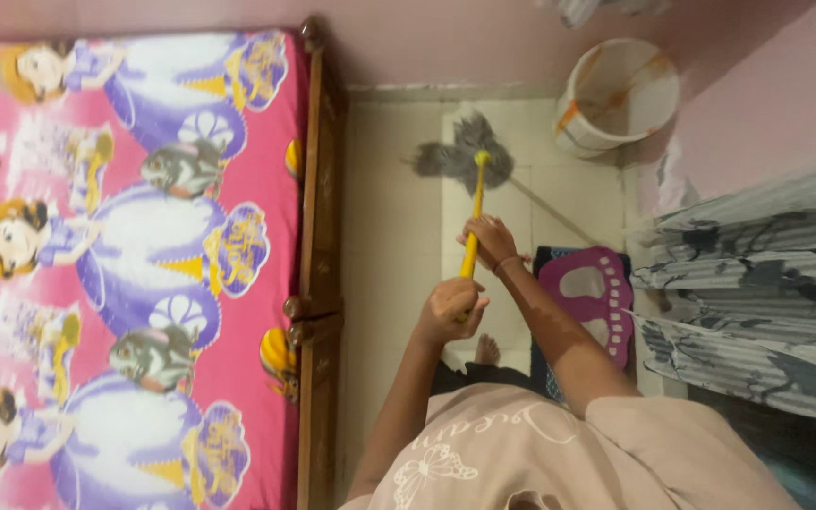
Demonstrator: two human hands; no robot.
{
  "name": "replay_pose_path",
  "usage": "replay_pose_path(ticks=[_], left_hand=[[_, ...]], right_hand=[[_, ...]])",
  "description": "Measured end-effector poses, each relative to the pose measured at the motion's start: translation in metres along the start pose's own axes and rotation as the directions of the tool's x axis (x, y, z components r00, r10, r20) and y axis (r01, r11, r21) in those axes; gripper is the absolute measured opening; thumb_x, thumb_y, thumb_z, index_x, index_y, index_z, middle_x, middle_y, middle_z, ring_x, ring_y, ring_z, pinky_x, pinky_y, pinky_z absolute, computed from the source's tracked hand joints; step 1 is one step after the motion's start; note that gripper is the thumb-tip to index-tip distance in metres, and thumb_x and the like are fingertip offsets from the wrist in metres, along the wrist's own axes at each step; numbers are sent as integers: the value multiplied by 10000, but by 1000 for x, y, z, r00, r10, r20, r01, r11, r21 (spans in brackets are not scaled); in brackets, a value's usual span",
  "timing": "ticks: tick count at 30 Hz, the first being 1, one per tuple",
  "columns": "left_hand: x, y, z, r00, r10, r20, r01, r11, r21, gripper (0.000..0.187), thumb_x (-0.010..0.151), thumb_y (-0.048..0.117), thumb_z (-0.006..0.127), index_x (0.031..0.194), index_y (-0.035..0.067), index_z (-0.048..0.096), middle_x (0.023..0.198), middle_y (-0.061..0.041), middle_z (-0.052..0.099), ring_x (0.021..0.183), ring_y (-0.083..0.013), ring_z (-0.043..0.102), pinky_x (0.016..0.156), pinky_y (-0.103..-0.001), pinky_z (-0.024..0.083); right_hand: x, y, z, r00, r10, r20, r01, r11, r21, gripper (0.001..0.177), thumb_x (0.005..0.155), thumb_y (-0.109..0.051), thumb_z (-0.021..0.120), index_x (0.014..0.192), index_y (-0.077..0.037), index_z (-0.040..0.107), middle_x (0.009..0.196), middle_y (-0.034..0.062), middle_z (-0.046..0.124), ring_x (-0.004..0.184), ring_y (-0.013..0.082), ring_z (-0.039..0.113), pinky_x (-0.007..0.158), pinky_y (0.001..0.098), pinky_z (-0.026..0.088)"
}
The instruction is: The person cleans the floor by hand using a mop, moving it across the tiles in a bedroom.
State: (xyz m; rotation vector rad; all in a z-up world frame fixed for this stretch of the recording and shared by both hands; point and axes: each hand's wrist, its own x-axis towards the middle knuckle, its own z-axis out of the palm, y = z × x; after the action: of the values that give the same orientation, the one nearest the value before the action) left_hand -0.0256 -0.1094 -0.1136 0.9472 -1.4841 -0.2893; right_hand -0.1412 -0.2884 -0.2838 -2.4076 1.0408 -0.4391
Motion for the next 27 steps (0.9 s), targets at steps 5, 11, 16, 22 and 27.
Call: replay_pose_path(ticks=[5, 11, 16, 22, 27], left_hand=[[-2, 3, 49, 976, -98, 195, 115, 990, -80, 274, 897, 3, 742, 706, 9, 545, 666, -141, 584, 616, -314, 611, 599, -392, 505], [3, 17, 115, 906, -103, 410, 217, 946, -242, 188, 922, 97, 730, 772, 12, 654, 705, -135, 628, 611, -273, 615, 595, -365, 506], [-2, 35, 146, 830, -147, 538, 328, 909, -256, 213, 932, 114, 691, 746, 18, 658, 627, -122, 597, 507, -214, 550, 526, -340, 456], [-11, 56, 157, 828, -205, 521, 366, 903, -227, 282, 932, 83, 660, 670, 6, 591, 551, -117, 513, 463, -178, 460, 491, -332, 399], [-10, 83, 132, 831, -292, 473, 413, 894, -174, 332, 930, 77, 669, 636, -1, 537, 524, -115, 483, 444, -161, 423, 467, -338, 365]], right_hand=[[-58, 51, -37, 992, 99, -75, -100, 995, -7, 253, 880, -330, 721, 802, -109, 625, 864, 82, 680, 932, 351, 625, 859, 463, 479], [-133, 106, -78, 957, 214, -197, -223, 974, -28, 280, 878, -373, 713, 828, -108, 639, 885, 101, 679, 931, 370, 626, 833, 473, 493], [-189, 111, -97, 867, 441, -233, -440, 896, 59, 273, 889, -398, 688, 838, -130, 664, 900, 103, 684, 886, 371, 644, 719, 496, 497], [-199, 104, -98, 864, 439, -245, -393, 894, 217, 386, 946, -404, 657, 815, -49, 581, 838, 175, 634, 825, 389, 633, 726, 471, 485], [-186, 81, -79, 883, 385, -270, -315, 910, 268, 390, 997, -356, 611, 798, -27, 546, 825, 198, 597, 794, 408, 584, 699, 469, 470]])
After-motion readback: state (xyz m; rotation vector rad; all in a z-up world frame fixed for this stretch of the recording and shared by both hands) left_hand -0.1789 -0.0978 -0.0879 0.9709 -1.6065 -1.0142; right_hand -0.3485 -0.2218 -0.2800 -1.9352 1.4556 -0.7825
